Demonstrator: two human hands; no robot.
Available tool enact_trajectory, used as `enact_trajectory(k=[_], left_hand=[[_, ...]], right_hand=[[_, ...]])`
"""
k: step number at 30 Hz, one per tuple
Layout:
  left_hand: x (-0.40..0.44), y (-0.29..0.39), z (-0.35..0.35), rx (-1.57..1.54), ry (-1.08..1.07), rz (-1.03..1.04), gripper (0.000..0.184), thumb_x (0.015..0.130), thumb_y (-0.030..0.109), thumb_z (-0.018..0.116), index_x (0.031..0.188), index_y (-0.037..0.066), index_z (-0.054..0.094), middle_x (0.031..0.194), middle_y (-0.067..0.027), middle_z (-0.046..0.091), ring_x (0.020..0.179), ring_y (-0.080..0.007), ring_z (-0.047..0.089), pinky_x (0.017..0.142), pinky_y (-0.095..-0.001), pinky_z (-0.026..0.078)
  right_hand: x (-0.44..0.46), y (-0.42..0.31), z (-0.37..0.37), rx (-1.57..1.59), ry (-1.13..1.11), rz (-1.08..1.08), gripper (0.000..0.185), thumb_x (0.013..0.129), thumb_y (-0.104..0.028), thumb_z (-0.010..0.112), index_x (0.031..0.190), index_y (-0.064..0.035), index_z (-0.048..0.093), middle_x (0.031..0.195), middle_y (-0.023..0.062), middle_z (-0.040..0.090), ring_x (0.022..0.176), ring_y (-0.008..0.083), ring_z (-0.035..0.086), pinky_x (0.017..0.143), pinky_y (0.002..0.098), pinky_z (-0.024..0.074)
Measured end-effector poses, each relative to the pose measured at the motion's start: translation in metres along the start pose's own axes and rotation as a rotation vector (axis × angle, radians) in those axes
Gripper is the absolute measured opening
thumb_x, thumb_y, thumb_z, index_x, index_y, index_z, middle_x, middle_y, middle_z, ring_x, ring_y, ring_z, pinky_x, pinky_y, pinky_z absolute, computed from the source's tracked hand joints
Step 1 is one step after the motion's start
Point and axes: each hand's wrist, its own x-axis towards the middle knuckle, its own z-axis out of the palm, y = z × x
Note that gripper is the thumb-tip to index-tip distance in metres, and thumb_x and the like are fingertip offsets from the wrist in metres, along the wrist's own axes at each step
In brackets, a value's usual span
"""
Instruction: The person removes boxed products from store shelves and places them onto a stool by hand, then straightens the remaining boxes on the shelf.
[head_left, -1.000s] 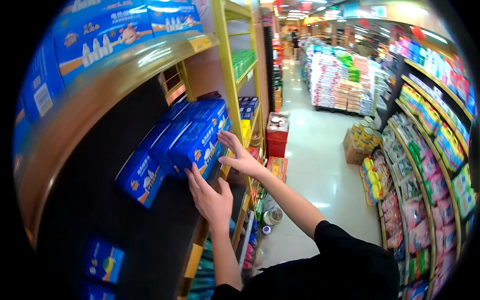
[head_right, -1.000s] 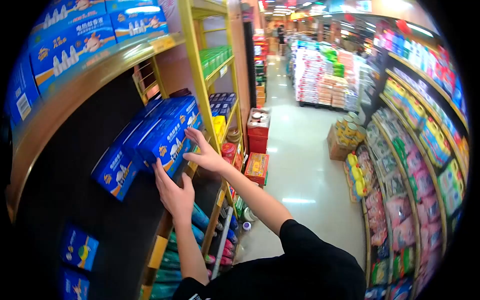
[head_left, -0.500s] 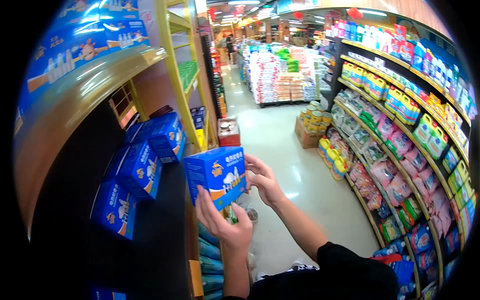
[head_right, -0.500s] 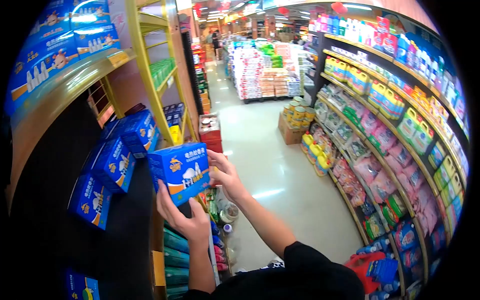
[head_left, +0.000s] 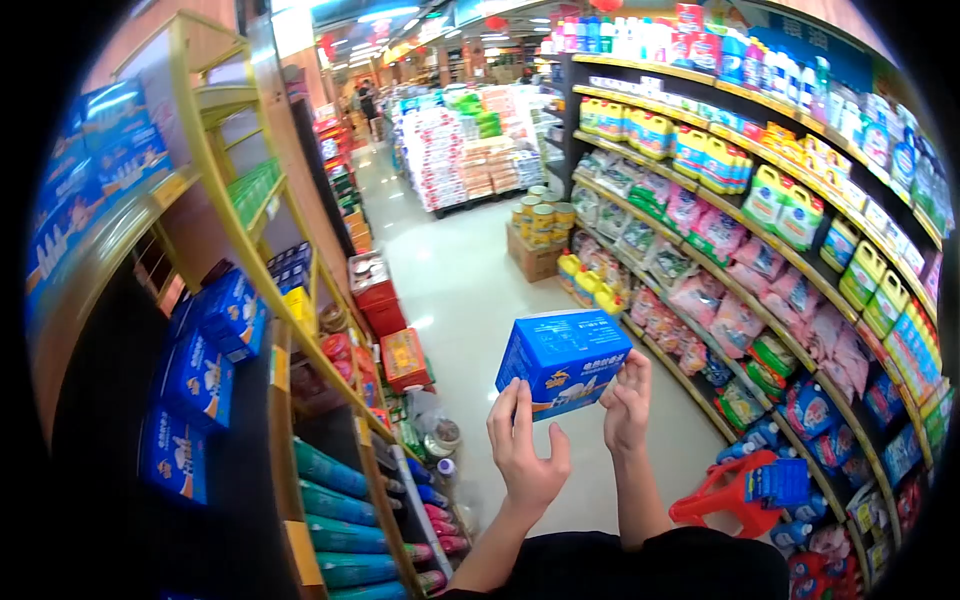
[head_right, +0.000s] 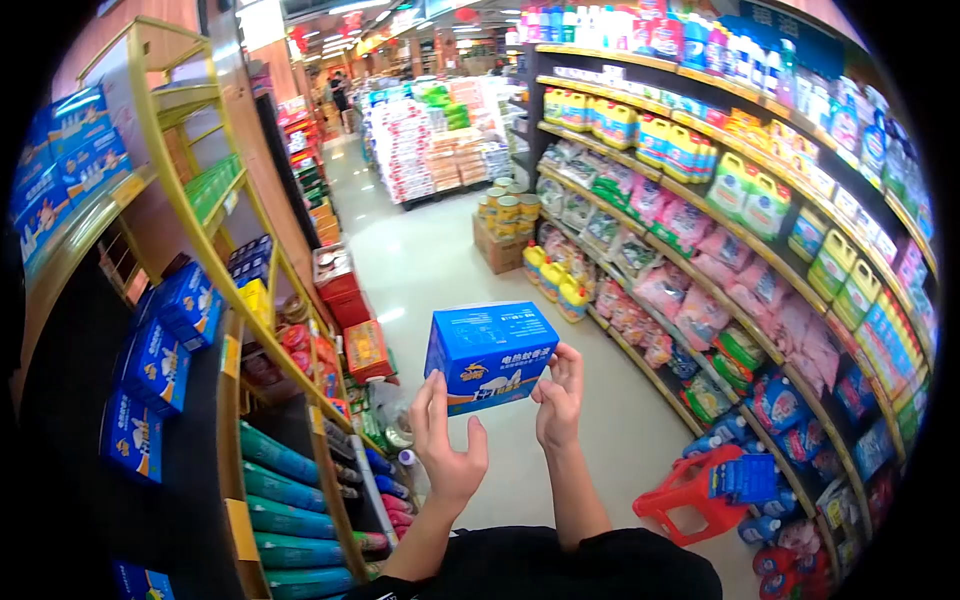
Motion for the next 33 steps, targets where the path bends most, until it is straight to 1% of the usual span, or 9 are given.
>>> enact_trajectory(k=[8, 12, 18, 21, 23, 25, 29, 30, 33], left_hand=[[-0.032, 0.080, 0.096, -0.247, -0.163, 0.063, 0.060, 0.073, -0.004, 0.059, 0.131, -0.005, 0.048, 0.131, -0.0225, 0.049, 0.119, -0.0381, 0.050, 0.098, -0.0419, 0.042], [-0.055, 0.117, 0.136, -0.323, -0.228, 0.055, 0.058, 0.074, -0.004, 0.058, 0.131, -0.005, 0.049, 0.132, -0.0233, 0.049, 0.119, -0.0381, 0.051, 0.099, -0.0417, 0.042], [-0.091, 0.170, 0.193, -0.435, -0.369, 0.012, 0.056, 0.075, -0.005, 0.057, 0.130, -0.004, 0.050, 0.130, -0.0231, 0.052, 0.121, -0.0372, 0.051, 0.101, -0.0411, 0.040], [-0.104, 0.187, 0.224, -0.437, -0.451, 0.089, 0.053, 0.075, -0.004, 0.056, 0.128, -0.004, 0.052, 0.129, -0.0230, 0.053, 0.117, -0.0384, 0.053, 0.098, -0.0419, 0.043], [-0.112, 0.196, 0.242, -0.519, -0.507, 0.059, 0.048, 0.077, -0.006, 0.054, 0.125, -0.004, 0.054, 0.126, -0.0222, 0.055, 0.115, -0.0374, 0.055, 0.097, -0.0411, 0.044], [-0.125, 0.202, 0.262, -0.586, -0.576, 0.017, 0.046, 0.078, -0.007, 0.054, 0.124, -0.004, 0.055, 0.124, -0.0220, 0.056, 0.114, -0.0367, 0.056, 0.096, -0.0408, 0.044], [-0.148, 0.215, 0.311, -0.770, -0.714, -0.068, 0.042, 0.079, -0.008, 0.052, 0.121, -0.004, 0.057, 0.121, -0.0198, 0.059, 0.110, -0.0307, 0.058, 0.089, -0.0379, 0.049], [-0.151, 0.213, 0.317, -0.781, -0.780, -0.056, 0.039, 0.085, -0.008, 0.048, 0.123, -0.005, 0.054, 0.122, -0.0156, 0.057, 0.111, -0.0239, 0.057, 0.089, -0.0352, 0.049], [-0.159, 0.235, 0.355, -0.845, -0.923, -0.110, 0.039, 0.086, -0.006, 0.048, 0.124, -0.006, 0.053, 0.121, -0.0157, 0.057, 0.113, -0.0239, 0.056, 0.090, -0.0351, 0.049]], right_hand=[[-0.003, -0.104, -0.118, -0.136, 0.154, -0.247, 0.058, 0.075, -0.014, 0.056, 0.130, -0.0080, 0.040, 0.118, 0.0016, 0.046, 0.103, 0.0101, 0.044, 0.062, 0.0200, 0.0362], [-0.014, -0.138, -0.169, -0.205, 0.278, -0.272, 0.057, 0.071, -0.009, 0.054, 0.127, -0.0046, 0.043, 0.118, 0.0048, 0.046, 0.108, 0.0138, 0.041, 0.064, 0.0201, 0.0357], [-0.038, -0.188, -0.245, -0.386, 0.407, -0.317, 0.056, 0.077, -0.011, 0.054, 0.130, -0.0071, 0.041, 0.116, 0.0030, 0.047, 0.099, 0.0097, 0.044, 0.066, 0.0214, 0.0354], [-0.052, -0.208, -0.280, -0.446, 0.530, -0.373, 0.056, 0.075, -0.009, 0.056, 0.129, -0.0058, 0.042, 0.113, 0.0037, 0.049, 0.093, 0.0097, 0.046, 0.065, 0.0212, 0.0339], [-0.065, -0.216, -0.293, -0.447, 0.590, -0.365, 0.057, 0.075, -0.007, 0.055, 0.130, -0.0044, 0.042, 0.117, 0.0061, 0.049, 0.102, 0.0121, 0.047, 0.073, 0.0224, 0.0389], [-0.077, -0.222, -0.314, -0.483, 0.623, -0.374, 0.060, 0.077, -0.009, 0.057, 0.134, -0.0021, 0.040, 0.126, 0.0103, 0.046, 0.119, 0.0208, 0.042, 0.087, 0.0299, 0.0480], [-0.094, -0.245, -0.351, -0.576, 0.717, -0.407, 0.060, 0.076, -0.005, 0.057, 0.135, -0.0034, 0.043, 0.121, 0.0076, 0.048, 0.115, 0.0179, 0.045, 0.084, 0.0266, 0.0477], [-0.101, -0.247, -0.355, -0.662, 0.761, -0.416, 0.060, 0.076, -0.005, 0.057, 0.135, -0.0030, 0.044, 0.120, 0.0074, 0.048, 0.114, 0.0177, 0.045, 0.083, 0.0260, 0.0475], [-0.107, -0.262, -0.387, -0.872, 0.865, -0.439, 0.058, 0.076, -0.005, 0.058, 0.133, -0.0021, 0.046, 0.120, 0.0069, 0.047, 0.111, 0.0170, 0.046, 0.081, 0.0241, 0.0472]])
